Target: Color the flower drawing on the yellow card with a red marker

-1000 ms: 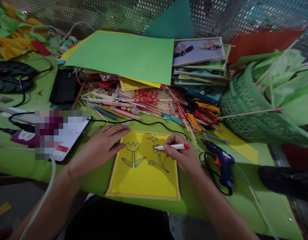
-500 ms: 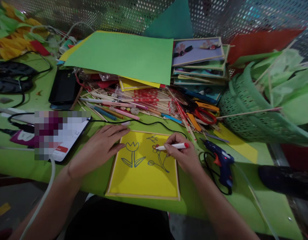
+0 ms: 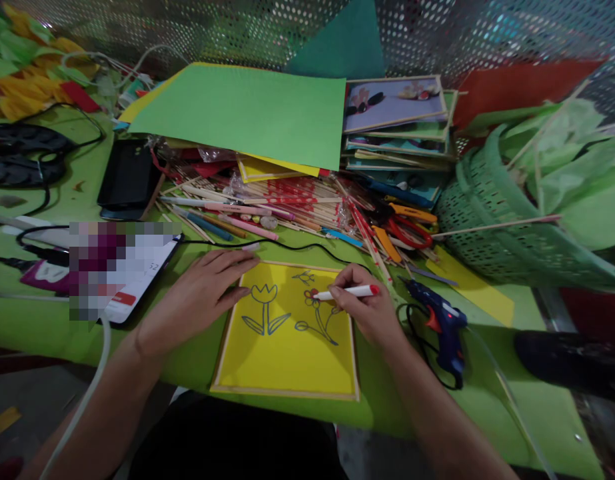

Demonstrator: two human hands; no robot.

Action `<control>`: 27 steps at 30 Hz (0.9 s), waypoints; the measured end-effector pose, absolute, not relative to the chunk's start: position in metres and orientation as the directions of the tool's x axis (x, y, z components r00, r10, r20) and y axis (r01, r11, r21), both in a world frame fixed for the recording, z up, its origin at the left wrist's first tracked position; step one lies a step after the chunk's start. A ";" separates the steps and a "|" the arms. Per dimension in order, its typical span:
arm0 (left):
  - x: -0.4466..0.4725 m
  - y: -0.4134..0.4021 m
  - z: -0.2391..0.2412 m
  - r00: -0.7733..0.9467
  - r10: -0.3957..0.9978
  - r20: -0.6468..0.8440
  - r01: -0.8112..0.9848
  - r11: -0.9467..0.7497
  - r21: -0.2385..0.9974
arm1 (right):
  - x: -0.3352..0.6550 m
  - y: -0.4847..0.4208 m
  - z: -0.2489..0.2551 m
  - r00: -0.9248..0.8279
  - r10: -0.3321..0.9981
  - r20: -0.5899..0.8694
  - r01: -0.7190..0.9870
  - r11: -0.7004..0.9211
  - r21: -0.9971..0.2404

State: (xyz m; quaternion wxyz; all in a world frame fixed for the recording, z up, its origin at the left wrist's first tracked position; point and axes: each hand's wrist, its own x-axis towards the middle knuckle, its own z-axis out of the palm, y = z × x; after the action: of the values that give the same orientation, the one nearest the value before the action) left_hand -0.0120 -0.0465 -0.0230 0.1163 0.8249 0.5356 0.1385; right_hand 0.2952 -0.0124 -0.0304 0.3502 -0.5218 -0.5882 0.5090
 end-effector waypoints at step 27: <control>-0.012 -0.046 -0.023 0.387 0.916 0.104 0.850 -0.398 0.344 | 0.295 -0.012 -0.032 -0.226 0.967 -0.116 0.301 -0.044 -0.953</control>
State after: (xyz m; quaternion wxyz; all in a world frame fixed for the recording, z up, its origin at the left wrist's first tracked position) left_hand -0.0118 -0.0462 -0.0234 0.1177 0.8245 0.5357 0.1394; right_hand 0.2948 -0.0125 -0.0317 0.3351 -0.5242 -0.6046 0.4973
